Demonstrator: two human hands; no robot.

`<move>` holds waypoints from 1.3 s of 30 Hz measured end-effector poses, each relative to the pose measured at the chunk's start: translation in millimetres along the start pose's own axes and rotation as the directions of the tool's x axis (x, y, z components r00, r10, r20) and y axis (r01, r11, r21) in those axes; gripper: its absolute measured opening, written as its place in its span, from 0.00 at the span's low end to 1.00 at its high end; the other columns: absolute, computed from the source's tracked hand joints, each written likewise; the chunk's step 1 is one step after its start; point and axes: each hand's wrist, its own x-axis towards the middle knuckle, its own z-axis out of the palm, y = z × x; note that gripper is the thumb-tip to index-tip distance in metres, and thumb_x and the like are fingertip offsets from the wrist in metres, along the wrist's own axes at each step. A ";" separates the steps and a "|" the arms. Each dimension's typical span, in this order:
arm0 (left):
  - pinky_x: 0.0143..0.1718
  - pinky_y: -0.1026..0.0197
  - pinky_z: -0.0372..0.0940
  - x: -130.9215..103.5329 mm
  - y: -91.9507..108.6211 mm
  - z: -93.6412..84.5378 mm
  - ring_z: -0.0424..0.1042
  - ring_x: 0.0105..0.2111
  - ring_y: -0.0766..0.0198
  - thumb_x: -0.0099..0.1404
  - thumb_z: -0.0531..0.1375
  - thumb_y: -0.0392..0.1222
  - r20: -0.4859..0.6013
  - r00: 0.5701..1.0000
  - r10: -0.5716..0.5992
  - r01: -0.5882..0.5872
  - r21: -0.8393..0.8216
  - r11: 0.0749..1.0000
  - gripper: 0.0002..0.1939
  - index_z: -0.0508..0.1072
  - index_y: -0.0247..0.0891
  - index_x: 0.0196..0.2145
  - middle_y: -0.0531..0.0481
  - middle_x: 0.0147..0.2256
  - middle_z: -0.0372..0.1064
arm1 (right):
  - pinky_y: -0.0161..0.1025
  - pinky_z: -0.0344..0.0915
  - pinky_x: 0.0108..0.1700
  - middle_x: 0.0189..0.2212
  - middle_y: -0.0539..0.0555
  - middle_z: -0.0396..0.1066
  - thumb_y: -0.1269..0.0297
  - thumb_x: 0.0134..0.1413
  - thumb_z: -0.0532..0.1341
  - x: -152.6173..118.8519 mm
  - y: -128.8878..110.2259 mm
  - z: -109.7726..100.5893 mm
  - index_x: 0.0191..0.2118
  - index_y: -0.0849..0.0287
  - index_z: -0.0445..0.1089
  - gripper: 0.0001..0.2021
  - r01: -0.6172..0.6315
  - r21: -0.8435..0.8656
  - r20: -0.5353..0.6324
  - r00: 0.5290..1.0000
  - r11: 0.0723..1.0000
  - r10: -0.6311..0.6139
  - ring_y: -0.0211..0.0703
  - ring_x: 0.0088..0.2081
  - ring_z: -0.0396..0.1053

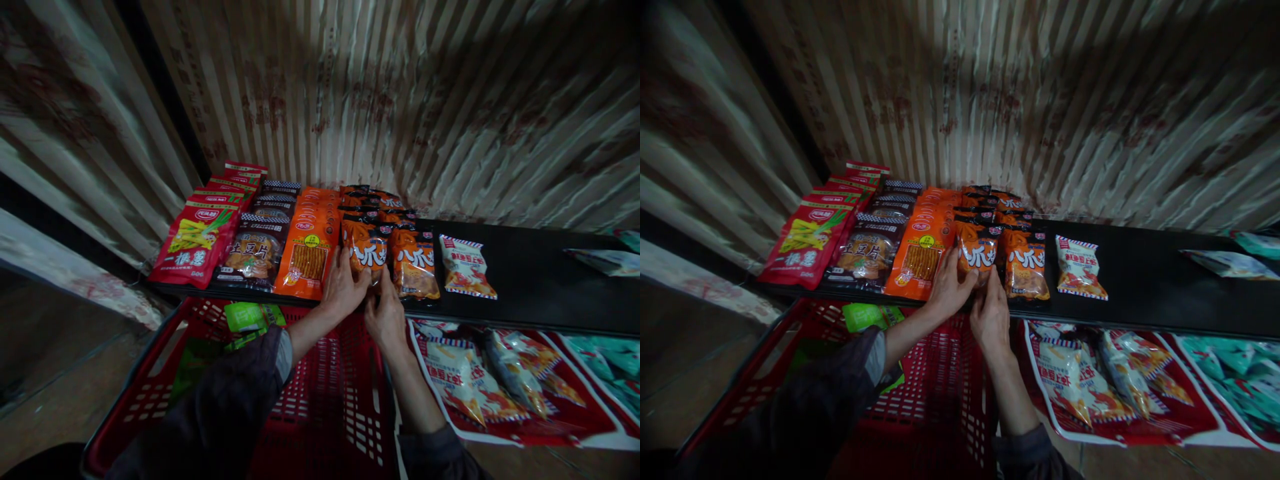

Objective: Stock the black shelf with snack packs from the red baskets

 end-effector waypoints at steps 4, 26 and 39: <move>0.65 0.50 0.54 -0.1 3.0 1.1 0.56 0.65 0.51 0.65 0.55 0.43 -0.007 1.000 -0.010 0.010 -0.042 0.999 0.34 0.52 0.28 0.65 0.31 0.65 0.54 | 0.58 0.65 0.59 0.61 0.70 0.63 0.68 0.58 0.53 1.6 -1.5 -1.0 0.69 0.67 0.48 0.33 -0.033 0.009 0.006 0.999 0.999 0.033 0.57 0.60 0.65; 0.61 0.48 0.60 7.9 9.3 -3.8 0.64 0.60 0.48 0.64 0.56 0.41 -0.007 0.999 -0.045 0.045 0.069 0.997 0.35 0.53 0.27 0.66 0.30 0.62 0.60 | 0.56 0.62 0.62 0.64 0.68 0.58 0.71 0.53 0.54 9.3 -3.8 0.8 0.70 0.66 0.43 0.38 -0.054 0.052 0.080 0.996 0.997 0.050 0.55 0.64 0.60; 0.67 0.44 0.51 -16.6 -12.5 10.3 0.43 0.69 0.50 0.69 0.51 0.44 -0.089 0.978 0.186 -0.186 0.009 0.982 0.37 0.38 0.35 0.69 0.35 0.70 0.40 | 0.59 0.55 0.66 0.68 0.63 0.50 0.64 0.62 0.53 1.6 -2.2 -4.1 0.71 0.59 0.42 0.33 0.035 -0.003 0.005 0.999 0.999 -0.034 0.53 0.69 0.48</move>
